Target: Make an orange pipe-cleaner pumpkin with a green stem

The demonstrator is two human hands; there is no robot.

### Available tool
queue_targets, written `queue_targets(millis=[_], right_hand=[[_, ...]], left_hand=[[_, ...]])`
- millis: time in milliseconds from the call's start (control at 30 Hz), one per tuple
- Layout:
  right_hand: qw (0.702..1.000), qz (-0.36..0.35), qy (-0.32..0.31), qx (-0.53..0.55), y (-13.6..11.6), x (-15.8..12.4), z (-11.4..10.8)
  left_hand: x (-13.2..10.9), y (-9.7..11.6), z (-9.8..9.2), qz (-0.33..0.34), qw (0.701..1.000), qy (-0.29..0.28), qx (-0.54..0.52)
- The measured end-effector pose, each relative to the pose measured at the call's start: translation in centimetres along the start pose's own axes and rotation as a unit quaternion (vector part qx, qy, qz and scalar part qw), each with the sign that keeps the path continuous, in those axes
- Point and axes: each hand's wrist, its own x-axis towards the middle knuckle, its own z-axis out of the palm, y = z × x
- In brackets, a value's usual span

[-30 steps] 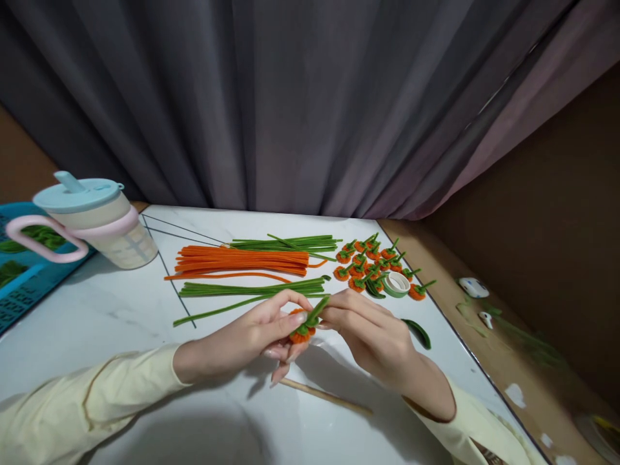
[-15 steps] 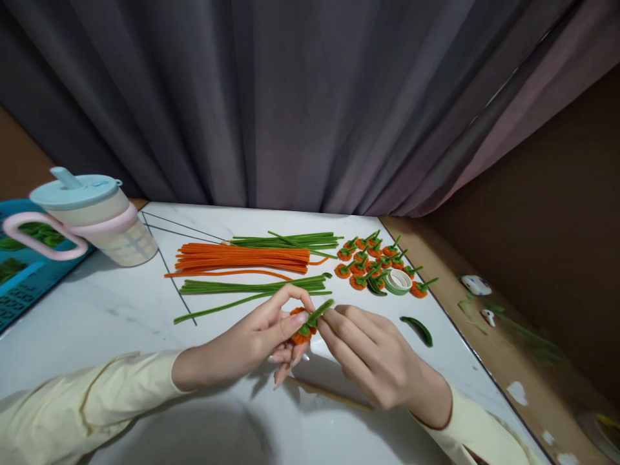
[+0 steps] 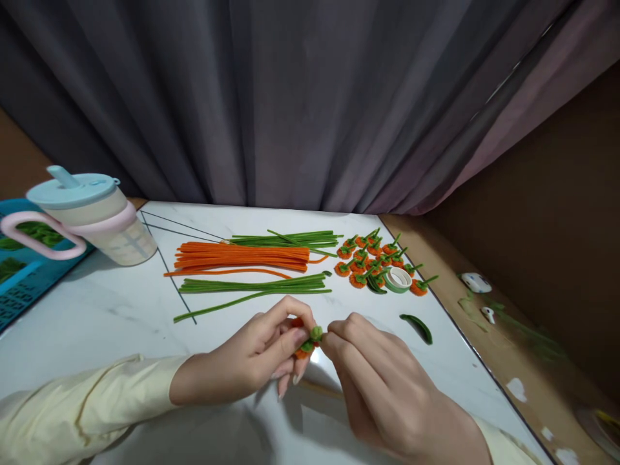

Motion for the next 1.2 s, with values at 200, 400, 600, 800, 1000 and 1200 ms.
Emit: queue_targets(millis=[200, 400, 600, 800, 1000, 1200], right_hand=[[0.97, 0.12, 0.004, 0.212, -0.6, 0.4, -0.6], [0.851, 0.302, -0.022, 0.429, -0.5, 1.3, -0.8], [0.614, 0.414, -0.06, 0.67, -0.2, 1.5, 0.5], [0.806, 0.334, 0.029, 0.488, 0.0, 1.6, 1.0], [0.971, 0.103, 0.111, 0.182, 0.7, 0.6, 1.3], [0.994, 0.029, 0.087, 0.057, 0.6, 0.0, 1.8]], left_hand=[[-0.5, 0.2, 0.1, 0.1, 0.979, 0.016, 0.178], [-0.5, 0.2, -0.4, 0.278, 0.877, 0.028, 0.391], [-0.6, -0.8, -1.5, 0.279, 0.8, 0.006, 0.531], [-0.1, -2.0, -1.6, 0.328, 0.831, 0.095, 0.439], [0.3, 1.5, -1.5, 0.269, 0.835, 0.154, 0.454], [-0.1, 2.8, -0.8, 0.226, 0.802, 0.089, 0.546]])
